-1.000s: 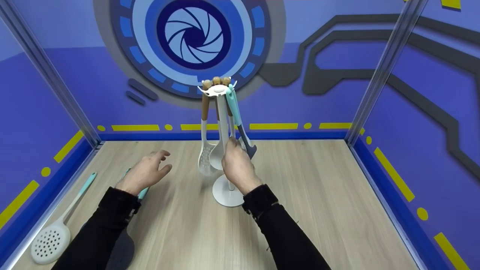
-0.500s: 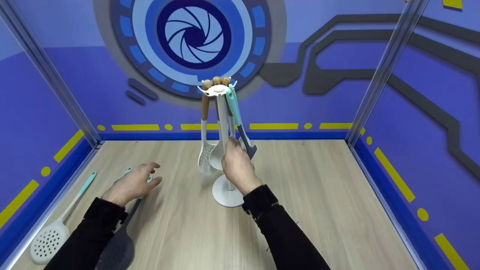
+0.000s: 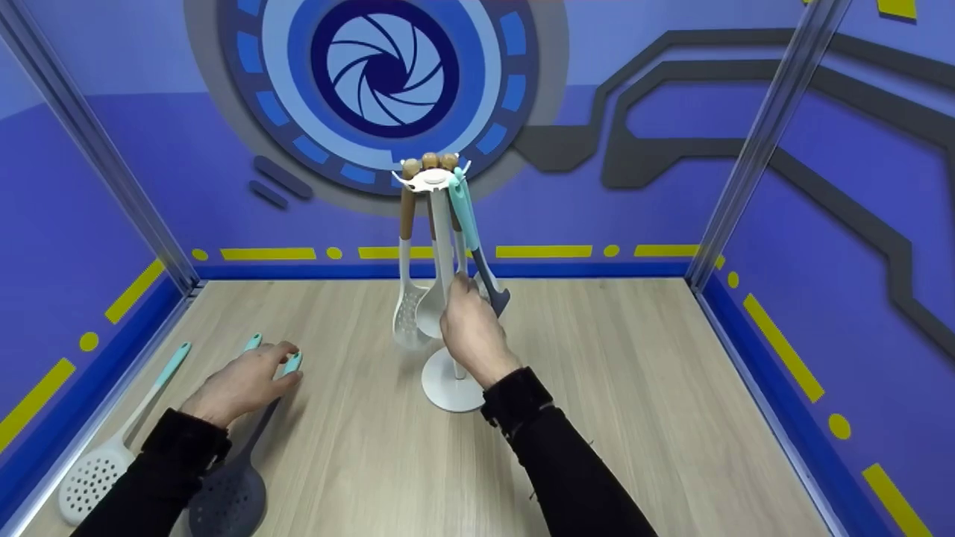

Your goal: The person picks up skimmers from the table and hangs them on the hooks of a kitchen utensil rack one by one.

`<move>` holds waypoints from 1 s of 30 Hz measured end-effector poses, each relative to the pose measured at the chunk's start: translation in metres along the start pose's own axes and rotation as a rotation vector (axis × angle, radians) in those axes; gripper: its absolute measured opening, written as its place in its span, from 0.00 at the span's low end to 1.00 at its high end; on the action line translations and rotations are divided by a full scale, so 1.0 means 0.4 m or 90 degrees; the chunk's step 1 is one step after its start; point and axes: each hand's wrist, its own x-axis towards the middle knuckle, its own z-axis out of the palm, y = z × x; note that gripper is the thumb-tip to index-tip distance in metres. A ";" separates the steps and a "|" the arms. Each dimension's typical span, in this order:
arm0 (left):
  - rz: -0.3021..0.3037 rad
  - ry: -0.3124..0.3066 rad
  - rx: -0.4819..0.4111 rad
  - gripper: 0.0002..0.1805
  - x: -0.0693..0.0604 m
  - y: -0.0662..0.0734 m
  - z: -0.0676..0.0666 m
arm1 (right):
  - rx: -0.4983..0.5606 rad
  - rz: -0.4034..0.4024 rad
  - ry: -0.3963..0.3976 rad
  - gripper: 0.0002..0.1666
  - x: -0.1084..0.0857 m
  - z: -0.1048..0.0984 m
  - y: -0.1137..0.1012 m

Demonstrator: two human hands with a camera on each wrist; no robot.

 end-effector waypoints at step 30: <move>-0.056 -0.119 0.022 0.31 -0.072 -0.081 0.045 | -0.023 -0.018 0.008 0.26 0.001 -0.001 0.001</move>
